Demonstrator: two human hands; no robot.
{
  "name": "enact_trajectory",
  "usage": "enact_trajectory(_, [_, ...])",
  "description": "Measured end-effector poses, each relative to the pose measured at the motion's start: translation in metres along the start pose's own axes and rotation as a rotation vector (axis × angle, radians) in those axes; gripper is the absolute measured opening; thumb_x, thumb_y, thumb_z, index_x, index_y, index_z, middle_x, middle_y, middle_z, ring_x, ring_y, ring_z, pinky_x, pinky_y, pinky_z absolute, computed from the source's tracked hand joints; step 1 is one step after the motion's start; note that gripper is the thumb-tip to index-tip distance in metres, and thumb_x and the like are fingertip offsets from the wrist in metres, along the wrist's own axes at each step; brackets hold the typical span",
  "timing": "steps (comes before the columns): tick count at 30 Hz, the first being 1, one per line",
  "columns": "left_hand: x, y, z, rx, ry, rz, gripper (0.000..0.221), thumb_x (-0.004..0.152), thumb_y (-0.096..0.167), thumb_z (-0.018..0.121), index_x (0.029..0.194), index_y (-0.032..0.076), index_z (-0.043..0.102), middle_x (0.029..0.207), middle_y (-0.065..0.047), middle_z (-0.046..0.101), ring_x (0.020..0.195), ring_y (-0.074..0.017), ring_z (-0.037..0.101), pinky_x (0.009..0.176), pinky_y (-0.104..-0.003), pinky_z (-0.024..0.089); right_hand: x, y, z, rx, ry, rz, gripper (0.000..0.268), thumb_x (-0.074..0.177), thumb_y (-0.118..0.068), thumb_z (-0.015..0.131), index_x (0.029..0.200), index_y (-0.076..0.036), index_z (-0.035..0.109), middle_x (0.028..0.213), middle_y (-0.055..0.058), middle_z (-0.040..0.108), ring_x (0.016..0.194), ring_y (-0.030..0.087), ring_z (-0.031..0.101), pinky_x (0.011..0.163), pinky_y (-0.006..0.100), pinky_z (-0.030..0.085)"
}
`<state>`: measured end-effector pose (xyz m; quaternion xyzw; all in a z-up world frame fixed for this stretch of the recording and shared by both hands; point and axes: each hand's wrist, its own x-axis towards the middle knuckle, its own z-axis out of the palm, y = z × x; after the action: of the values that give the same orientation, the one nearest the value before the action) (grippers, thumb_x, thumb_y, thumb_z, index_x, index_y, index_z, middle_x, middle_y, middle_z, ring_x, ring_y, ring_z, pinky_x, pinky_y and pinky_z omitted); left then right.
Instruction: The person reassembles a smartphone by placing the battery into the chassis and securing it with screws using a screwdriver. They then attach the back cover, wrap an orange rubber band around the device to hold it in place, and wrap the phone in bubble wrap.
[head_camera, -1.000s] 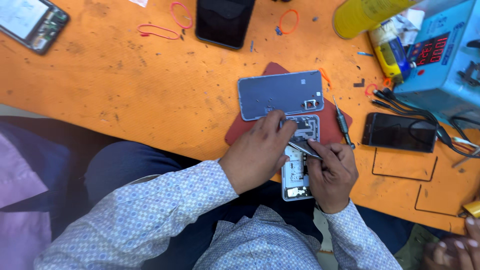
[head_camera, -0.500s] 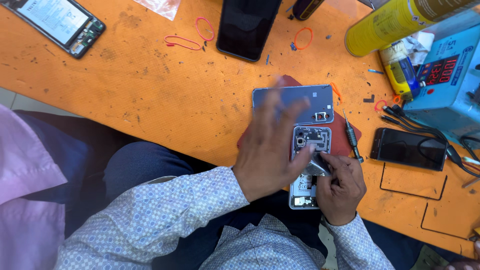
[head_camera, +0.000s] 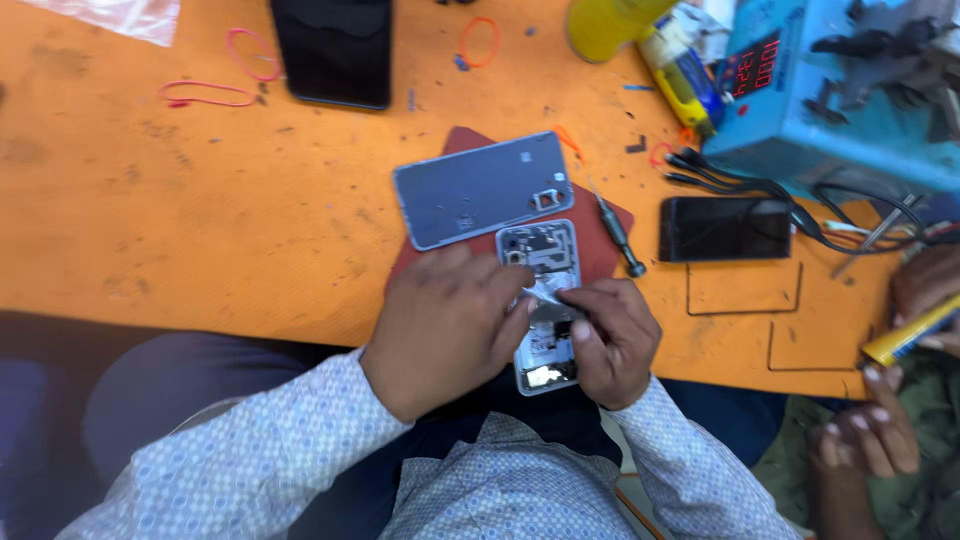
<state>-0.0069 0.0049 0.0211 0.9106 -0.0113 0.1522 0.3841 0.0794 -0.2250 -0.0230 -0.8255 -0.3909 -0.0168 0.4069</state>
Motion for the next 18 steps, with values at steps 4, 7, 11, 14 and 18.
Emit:
enact_trajectory(4, [-0.006,0.005,0.020,0.096,-0.131,0.019,0.034,0.086,0.026,0.070,0.112,0.006,0.069,0.076,-0.005,0.066,0.075,-0.0260,0.064,0.068,-0.044,0.050,0.002,-0.005,0.006,-0.102,0.051,0.082,0.011,0.097,-0.005,0.067,0.105,-0.002,0.075,0.103,0.012,0.067,0.085,0.022,0.068,0.073,0.032,0.054])
enact_trajectory(7, [-0.010,0.004,0.029,0.193,-0.186,0.030,0.042,0.085,0.022,0.067,0.122,0.002,0.068,0.072,-0.005,0.065,0.071,-0.0239,0.064,0.065,-0.041,0.051,0.008,-0.009,0.009,-0.181,0.042,0.080,0.017,0.092,-0.005,0.070,0.108,0.000,0.074,0.106,0.014,0.067,0.086,0.025,0.066,0.073,0.034,0.053])
enact_trajectory(11, [-0.017,0.008,0.032,0.293,-0.238,0.054,0.052,0.085,0.016,0.063,0.133,-0.003,0.063,0.069,-0.004,0.065,0.067,-0.0203,0.064,0.062,-0.036,0.051,0.017,-0.014,0.005,-0.351,-0.061,-0.039,0.031,0.091,-0.006,0.068,0.121,0.001,0.071,0.117,0.014,0.067,0.103,0.030,0.060,0.087,0.040,0.051])
enact_trajectory(14, [-0.015,0.008,0.033,0.302,-0.238,0.056,0.054,0.084,0.017,0.063,0.134,-0.005,0.062,0.069,-0.004,0.065,0.065,-0.0196,0.064,0.060,-0.035,0.051,0.020,-0.020,0.007,-0.416,-0.113,-0.051,0.036,0.091,-0.008,0.067,0.126,0.000,0.069,0.123,0.014,0.067,0.109,0.031,0.059,0.092,0.041,0.051])
enact_trajectory(18, [-0.016,0.007,0.033,0.270,-0.276,0.031,0.054,0.084,0.018,0.064,0.133,-0.005,0.061,0.069,-0.003,0.064,0.067,-0.0199,0.064,0.060,-0.036,0.051,0.021,-0.026,0.010,-0.507,-0.158,-0.073,0.040,0.089,-0.011,0.068,0.127,0.000,0.069,0.123,0.015,0.067,0.111,0.034,0.058,0.094,0.042,0.051])
